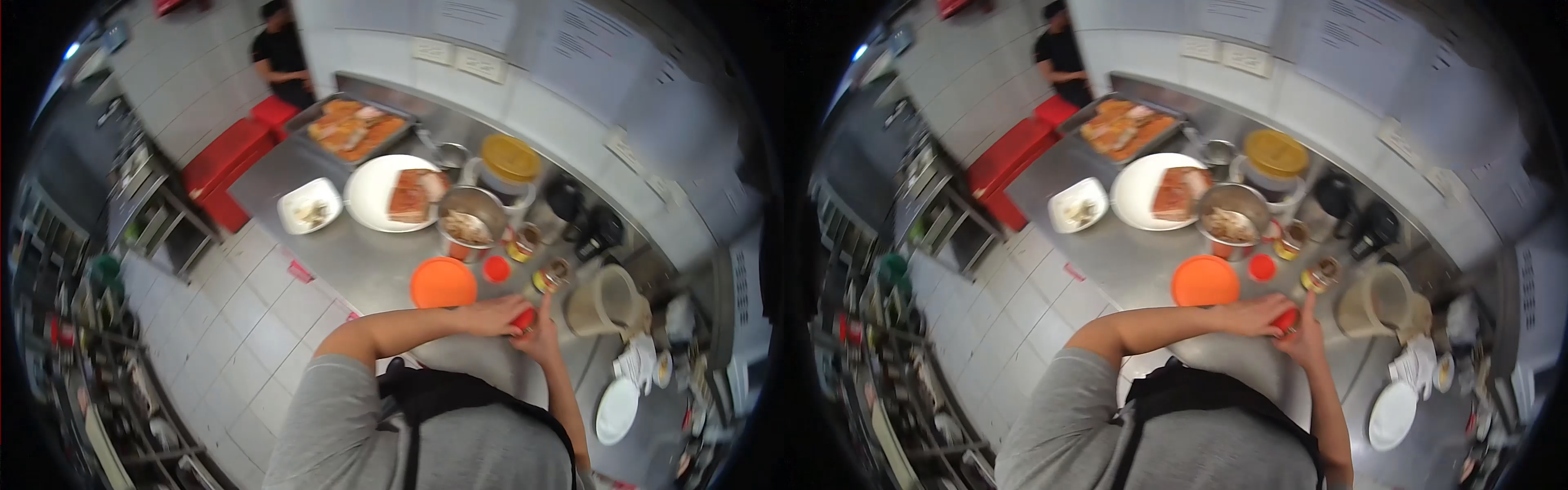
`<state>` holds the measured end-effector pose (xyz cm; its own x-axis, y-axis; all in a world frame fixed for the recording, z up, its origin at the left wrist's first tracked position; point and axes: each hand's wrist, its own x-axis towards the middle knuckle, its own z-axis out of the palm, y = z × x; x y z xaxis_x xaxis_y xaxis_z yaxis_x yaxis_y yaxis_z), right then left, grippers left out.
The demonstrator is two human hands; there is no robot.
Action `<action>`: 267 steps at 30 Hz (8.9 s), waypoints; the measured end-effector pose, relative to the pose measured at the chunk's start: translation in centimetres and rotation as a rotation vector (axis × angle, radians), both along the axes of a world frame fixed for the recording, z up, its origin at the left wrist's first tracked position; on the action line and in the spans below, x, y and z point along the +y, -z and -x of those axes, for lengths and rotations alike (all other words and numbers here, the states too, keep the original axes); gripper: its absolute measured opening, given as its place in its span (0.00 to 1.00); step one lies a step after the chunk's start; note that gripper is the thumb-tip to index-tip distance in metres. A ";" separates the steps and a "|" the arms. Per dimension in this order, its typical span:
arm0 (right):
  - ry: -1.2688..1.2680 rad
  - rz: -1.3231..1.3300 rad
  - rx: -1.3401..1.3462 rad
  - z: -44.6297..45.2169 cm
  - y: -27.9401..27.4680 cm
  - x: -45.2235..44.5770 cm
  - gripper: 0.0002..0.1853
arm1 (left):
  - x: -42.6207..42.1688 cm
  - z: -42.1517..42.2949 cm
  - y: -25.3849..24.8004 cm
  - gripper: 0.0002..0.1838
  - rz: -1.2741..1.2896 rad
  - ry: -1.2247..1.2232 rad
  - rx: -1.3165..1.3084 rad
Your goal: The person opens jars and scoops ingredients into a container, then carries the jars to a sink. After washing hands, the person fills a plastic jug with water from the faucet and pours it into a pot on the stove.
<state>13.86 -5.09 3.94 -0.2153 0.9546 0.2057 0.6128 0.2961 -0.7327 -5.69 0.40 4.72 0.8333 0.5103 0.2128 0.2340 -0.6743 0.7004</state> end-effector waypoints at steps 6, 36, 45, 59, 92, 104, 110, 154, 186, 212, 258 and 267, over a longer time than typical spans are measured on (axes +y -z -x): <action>0.231 -0.150 -0.230 1.4 0.3 0.1 0.63 | 1.1 -3.4 -0.9 0.25 -0.118 -0.091 0.505; 0.196 -0.101 -0.038 -0.7 1.0 1.3 0.65 | 5.4 -2.0 -3.1 0.40 -0.251 0.350 0.135; 0.267 -0.134 0.117 0.0 1.2 0.2 0.67 | 7.2 -3.2 -6.9 0.22 0.624 -0.107 0.178; 0.244 -0.164 0.339 -1.9 2.5 -1.1 0.64 | 2.4 -3.0 -3.0 0.51 -0.073 -0.095 0.084; -0.361 0.049 -0.750 -5.3 -6.7 7.5 0.07 | -0.3 -8.4 4.6 0.41 0.287 -0.232 -0.397; -0.402 -0.065 -0.770 -5.6 -6.3 6.5 0.08 | -0.6 -8.2 4.3 0.42 0.322 -0.243 -0.375; -0.340 -0.024 -0.748 -5.2 -5.6 6.0 0.09 | -0.7 -8.4 4.8 0.44 0.256 -0.279 -0.345; 0.091 -0.196 -0.116 -2.5 -1.7 1.3 0.03 | -2.1 -9.9 5.1 0.40 0.239 -0.446 -0.493; 0.284 0.063 -0.636 -1.2 -5.7 1.6 0.17 | -2.6 -9.3 4.6 0.44 0.055 -0.591 -0.444; -0.345 0.907 0.345 -7.9 -3.9 5.9 0.07 | 0.4 -5.0 1.9 0.43 0.471 0.011 -0.172; 0.247 0.283 0.659 -6.4 -7.4 1.6 0.10 | 0.7 -5.0 0.5 0.29 0.138 -0.338 -0.430; 0.208 0.174 0.562 -7.4 -7.4 1.9 0.10 | 3.8 -5.2 -1.8 0.09 0.033 -0.366 -0.192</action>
